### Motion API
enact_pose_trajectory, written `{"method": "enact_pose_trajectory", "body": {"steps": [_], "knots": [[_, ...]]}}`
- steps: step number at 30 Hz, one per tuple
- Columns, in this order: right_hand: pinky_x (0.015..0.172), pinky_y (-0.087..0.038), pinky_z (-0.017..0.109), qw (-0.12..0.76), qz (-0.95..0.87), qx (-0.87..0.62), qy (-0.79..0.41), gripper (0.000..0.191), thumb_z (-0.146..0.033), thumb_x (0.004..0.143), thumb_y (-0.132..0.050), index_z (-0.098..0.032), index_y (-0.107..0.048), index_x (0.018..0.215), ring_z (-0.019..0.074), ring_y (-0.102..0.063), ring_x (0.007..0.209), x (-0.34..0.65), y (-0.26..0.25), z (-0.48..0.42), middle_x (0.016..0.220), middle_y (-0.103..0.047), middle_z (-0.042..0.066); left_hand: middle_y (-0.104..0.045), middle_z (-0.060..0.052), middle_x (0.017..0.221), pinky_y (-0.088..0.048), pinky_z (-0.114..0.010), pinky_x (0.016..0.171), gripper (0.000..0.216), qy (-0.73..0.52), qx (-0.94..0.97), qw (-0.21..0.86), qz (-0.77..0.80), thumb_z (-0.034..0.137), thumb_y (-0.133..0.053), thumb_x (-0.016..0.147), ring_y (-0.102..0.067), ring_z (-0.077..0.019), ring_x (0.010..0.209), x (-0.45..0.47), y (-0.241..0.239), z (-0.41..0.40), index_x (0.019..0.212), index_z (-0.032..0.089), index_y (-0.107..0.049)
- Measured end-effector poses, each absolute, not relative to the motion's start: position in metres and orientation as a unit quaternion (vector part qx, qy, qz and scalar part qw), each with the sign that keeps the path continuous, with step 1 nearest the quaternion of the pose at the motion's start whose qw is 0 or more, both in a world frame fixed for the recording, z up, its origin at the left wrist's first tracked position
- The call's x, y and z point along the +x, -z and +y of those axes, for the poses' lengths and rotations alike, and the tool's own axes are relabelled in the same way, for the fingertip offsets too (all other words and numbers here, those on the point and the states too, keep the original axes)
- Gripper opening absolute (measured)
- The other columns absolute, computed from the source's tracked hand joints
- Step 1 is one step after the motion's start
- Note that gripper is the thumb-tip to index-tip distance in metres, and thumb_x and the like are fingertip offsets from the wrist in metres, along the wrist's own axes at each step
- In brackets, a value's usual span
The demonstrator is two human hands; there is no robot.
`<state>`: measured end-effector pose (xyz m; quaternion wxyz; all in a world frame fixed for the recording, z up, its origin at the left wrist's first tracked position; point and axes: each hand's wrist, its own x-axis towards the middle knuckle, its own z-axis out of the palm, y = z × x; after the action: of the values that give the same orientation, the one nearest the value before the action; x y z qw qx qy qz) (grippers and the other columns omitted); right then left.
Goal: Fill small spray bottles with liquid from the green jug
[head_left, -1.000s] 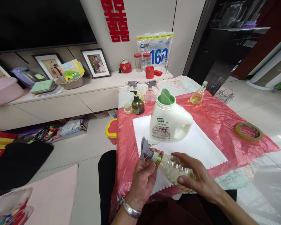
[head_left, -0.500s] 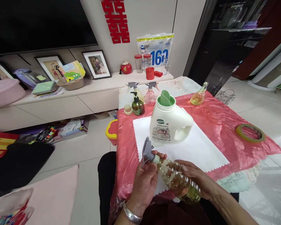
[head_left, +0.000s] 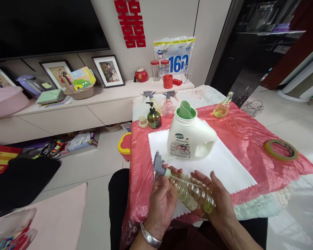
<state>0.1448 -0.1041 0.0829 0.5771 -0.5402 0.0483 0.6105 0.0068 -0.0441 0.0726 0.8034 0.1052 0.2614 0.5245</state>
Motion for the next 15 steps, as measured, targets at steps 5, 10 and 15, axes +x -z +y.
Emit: {"method": "enact_pose_trajectory", "body": {"steps": [5,10,15], "knots": [[0.115,-0.035,0.051,0.654,-0.357,-0.577,-0.334,0.067,-0.068,0.091,-0.048,-0.026,-0.045,0.143,0.0325,-0.029,0.144,0.141,-0.065,-0.123,0.152,-0.035,0.01,-0.074,-0.001,0.1,-0.038,-0.049,0.118,0.033,-0.533,0.055,0.801,0.265,0.033,-0.089,0.07,-0.07,-0.0227,0.107,0.008,-0.073,-0.039,0.098,0.027,-0.072],[0.102,-0.046,0.05,0.593,-0.53,-0.562,-0.226,0.059,-0.048,0.093,-0.056,-0.028,-0.041,0.147,0.0318,-0.044,0.128,0.142,-0.057,-0.127,0.142,-0.041,0.012,-0.074,-0.007,0.114,-0.036,-0.047,0.119,0.033,-0.509,0.068,0.816,0.265,0.036,-0.084,0.076,-0.067,-0.0259,0.117,0.003,-0.076,-0.041,0.104,0.024,-0.072],[0.083,-0.056,0.047,0.585,-0.117,-0.552,-0.582,0.069,-0.07,0.088,-0.053,-0.019,-0.048,0.135,0.0307,-0.056,0.113,0.142,-0.077,-0.109,0.128,-0.054,0.017,-0.074,-0.007,0.11,-0.03,-0.048,0.123,0.029,-0.506,0.171,0.809,0.247,0.032,-0.083,0.077,-0.063,-0.0283,0.124,-0.003,-0.08,-0.041,0.103,0.023,-0.072]]}}
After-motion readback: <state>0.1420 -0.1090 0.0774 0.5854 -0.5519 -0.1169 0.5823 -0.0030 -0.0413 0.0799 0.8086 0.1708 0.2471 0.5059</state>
